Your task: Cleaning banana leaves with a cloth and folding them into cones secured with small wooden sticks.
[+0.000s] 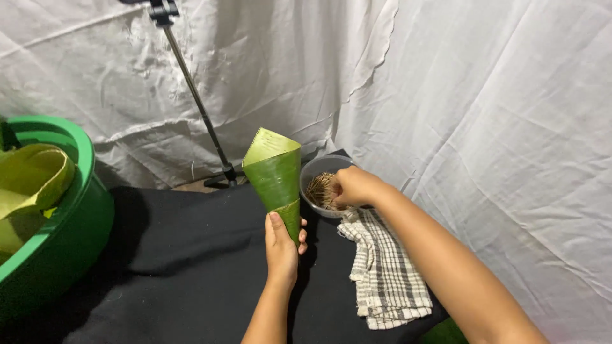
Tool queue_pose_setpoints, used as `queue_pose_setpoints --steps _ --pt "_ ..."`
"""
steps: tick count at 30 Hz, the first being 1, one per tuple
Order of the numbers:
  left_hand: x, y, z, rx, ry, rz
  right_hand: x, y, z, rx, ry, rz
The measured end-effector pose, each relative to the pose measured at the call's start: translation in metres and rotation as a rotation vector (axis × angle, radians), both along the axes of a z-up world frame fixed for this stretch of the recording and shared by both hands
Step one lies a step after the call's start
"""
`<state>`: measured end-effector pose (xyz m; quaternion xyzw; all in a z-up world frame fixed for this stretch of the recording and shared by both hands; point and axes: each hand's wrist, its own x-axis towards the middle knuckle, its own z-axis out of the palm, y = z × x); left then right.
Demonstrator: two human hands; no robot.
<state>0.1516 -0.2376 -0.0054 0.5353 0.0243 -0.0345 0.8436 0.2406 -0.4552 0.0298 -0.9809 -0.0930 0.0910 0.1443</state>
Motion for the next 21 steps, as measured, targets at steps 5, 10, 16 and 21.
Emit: queue_pose_setpoints --steps 5,10,16,21 --pt "-0.003 -0.002 -0.01 0.059 0.018 0.02 0.007 0.014 -0.018 -0.087 0.067 -0.073" --pt "-0.002 -0.002 -0.01 0.032 0.03 0.011 0.001 0.015 -0.005 -0.123 0.004 -0.106" --pt "0.002 0.001 -0.014 -0.003 0.04 0.026 -0.008 0.01 0.015 0.195 0.039 -0.195" --pt "0.002 -0.001 -0.015 -0.017 0.046 0.031 0.004 -0.01 -0.01 0.545 0.024 -0.326"
